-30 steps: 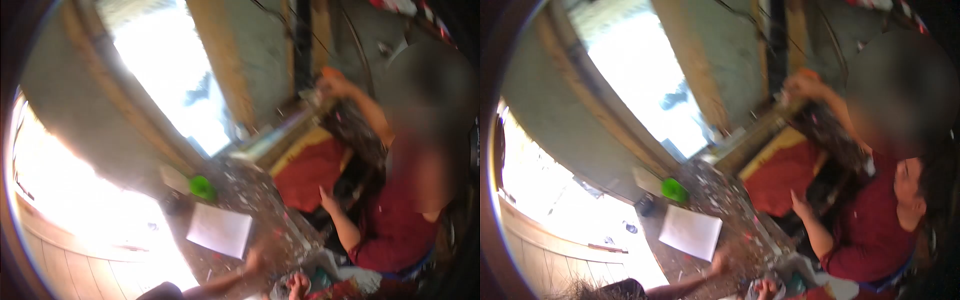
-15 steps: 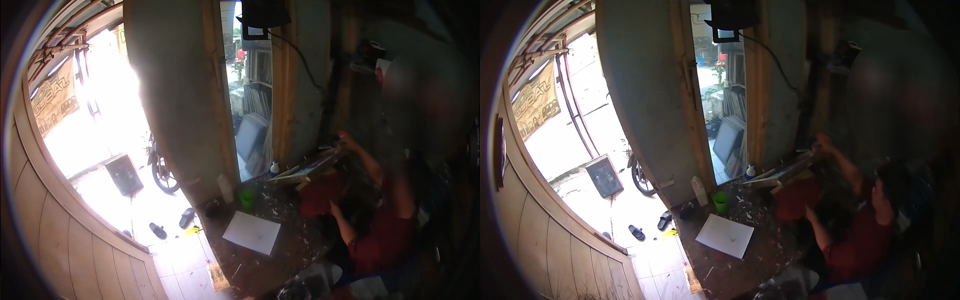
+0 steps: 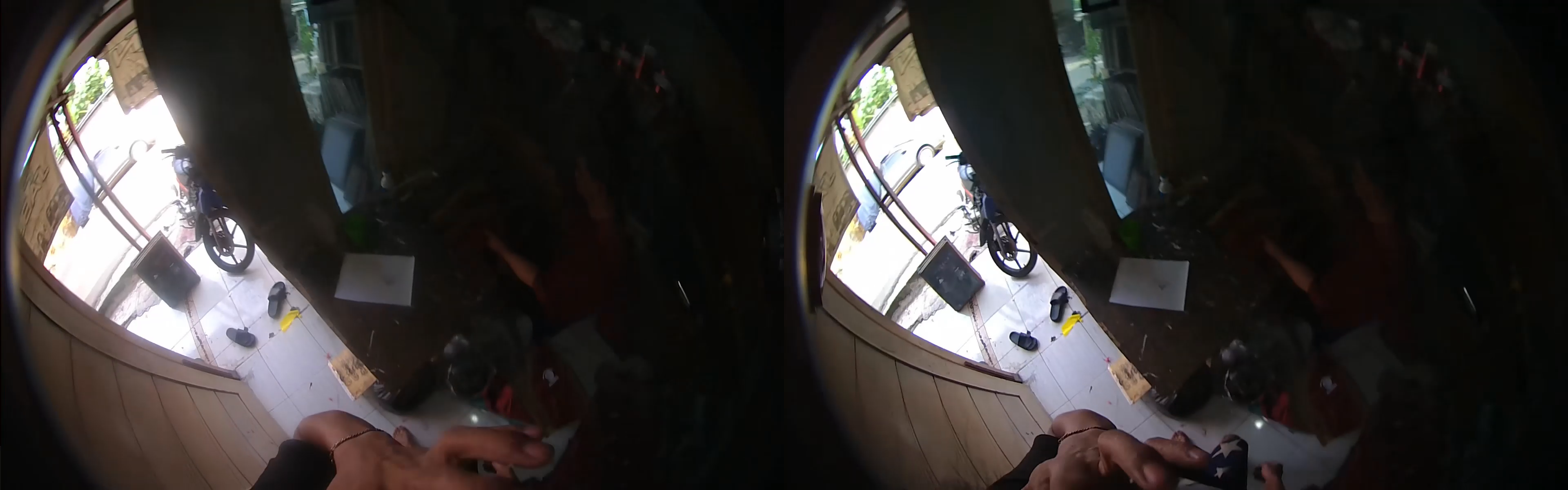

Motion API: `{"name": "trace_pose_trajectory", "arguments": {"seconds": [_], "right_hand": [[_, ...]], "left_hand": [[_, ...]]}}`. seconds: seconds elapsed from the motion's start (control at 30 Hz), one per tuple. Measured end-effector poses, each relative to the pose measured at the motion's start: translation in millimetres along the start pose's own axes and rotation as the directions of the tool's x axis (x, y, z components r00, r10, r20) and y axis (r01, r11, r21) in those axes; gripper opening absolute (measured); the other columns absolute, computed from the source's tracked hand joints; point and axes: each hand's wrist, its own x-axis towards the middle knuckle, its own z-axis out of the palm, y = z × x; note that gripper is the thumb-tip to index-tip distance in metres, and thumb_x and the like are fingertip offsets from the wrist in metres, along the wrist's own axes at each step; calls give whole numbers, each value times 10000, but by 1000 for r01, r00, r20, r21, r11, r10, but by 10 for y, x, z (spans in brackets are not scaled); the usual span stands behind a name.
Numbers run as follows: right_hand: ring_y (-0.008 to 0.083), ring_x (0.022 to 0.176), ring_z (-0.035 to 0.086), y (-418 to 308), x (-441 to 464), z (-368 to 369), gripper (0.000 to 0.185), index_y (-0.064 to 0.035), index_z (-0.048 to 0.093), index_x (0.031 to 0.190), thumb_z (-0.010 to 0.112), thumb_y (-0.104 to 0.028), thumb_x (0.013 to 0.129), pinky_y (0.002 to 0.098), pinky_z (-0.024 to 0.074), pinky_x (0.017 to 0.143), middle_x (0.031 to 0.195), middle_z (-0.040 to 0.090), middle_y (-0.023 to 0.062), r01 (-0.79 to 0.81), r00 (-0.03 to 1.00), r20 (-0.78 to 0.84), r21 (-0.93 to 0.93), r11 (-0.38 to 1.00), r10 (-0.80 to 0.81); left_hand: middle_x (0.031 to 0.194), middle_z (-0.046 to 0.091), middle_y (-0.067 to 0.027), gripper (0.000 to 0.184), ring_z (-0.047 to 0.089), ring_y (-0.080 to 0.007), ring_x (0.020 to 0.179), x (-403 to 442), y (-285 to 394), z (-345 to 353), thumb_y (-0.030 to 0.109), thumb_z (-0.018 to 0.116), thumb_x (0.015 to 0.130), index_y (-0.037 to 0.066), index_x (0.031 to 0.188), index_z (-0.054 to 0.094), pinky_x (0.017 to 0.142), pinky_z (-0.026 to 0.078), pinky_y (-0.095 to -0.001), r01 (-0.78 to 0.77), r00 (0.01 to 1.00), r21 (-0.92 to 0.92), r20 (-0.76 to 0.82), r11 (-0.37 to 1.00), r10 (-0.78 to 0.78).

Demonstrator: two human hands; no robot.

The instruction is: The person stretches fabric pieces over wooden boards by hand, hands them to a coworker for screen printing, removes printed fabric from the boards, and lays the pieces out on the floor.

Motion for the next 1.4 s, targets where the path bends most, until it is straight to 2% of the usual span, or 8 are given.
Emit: {"name": "trace_pose_trajectory", "arguments": {"seconds": [0.3, 0.4, 0.47, 0.6, 0.67, 0.93, 1.03, 1.4], "right_hand": [[157, 657, 660, -92, -262, -902, 171, -21, 596, 1030, 602, -119, 890, 285, 552, 566, 849, 671, 84, 126, 991, -11, 376, 918, -131], [162, 642, 654, 198, 248, -1448, 142, -35, 644, 892, 680, -155, 826, 309, 551, 556, 756, 663, 76, 77, 986, -168, 322, 944, -23], [244, 749, 670, 534, 803, -1847, 190, -37, 649, 889, 693, -193, 790, 374, 548, 688, 821, 680, 111, 251, 844, -379, -345, 904, -379], [364, 887, 633, 642, 1564, -2666, 235, -36, 644, 948, 648, -198, 779, 451, 505, 798, 917, 674, 156, 163, 767, -631, 23, 986, -112], [369, 947, 608, 775, 1880, -2932, 286, -15, 614, 1009, 666, -185, 785, 442, 490, 840, 998, 639, 187, 45, 736, -632, -311, 949, -242], [358, 1003, 578, -715, 2550, -3444, 247, -2, 582, 1033, 651, -93, 814, 404, 462, 891, 1051, 601, 184, 559, 503, -617, -302, 772, -605], [329, 971, 598, -676, 2177, -3446, 221, -6, 584, 1024, 643, -93, 829, 389, 480, 857, 1058, 603, 168, 587, 597, -553, -193, 786, -582], [255, 704, 669, 1336, 1023, -3402, 129, -19, 601, 929, 641, -77, 820, 338, 534, 645, 835, 661, 139, 285, 785, -567, -31, 958, -251]], "left_hand": [[1214, 527, -169, 398, 518, -244, 1114, 258, -1793, -1, 287, 418, 982, -29, 1157, 584, 951, 393, -351, 366, 929, -34, -40, 930, -368], [1158, 595, -151, 356, 579, -213, 1058, -101, -2845, -224, 238, 405, 1000, -32, 1130, 596, 921, 428, -318, 806, 552, 171, -564, 567, -614], [1107, 631, -127, 284, 605, -195, 1028, -965, -3557, -386, 229, 484, 970, -2, 1052, 627, 908, 463, -336, 985, 84, -29, -785, 172, -614], [1012, 678, -122, 176, 666, -203, 901, -2911, -4162, -277, 95, 561, 919, -3, 1053, 620, 758, 527, -316, 970, -16, 147, -759, -196, -651], [929, 692, -130, 171, 687, -203, 868, -2794, -4332, -27, 62, 602, 881, -1, 1038, 623, 729, 532, -313, 919, -201, 78, -751, -386, -629], [1008, 656, -169, 225, 623, -339, 946, -3427, -5424, -1824, 210, 570, 913, 60, 1073, 625, 848, 489, -426, 784, 102, 513, -663, -351, -741], [1149, 569, -143, 365, 508, -290, 1135, -3368, -6323, -2871, 228, 483, 932, 11, 1222, 528, 935, 419, -416, -288, 278, 807, -444, -515, -852], [1030, 624, -114, 293, 556, -223, 980, -3557, -6879, -3112, 229, 508, 928, 20, 1119, 584, 841, 453, -372, 270, 124, 573, -818, -774, -562]]}}
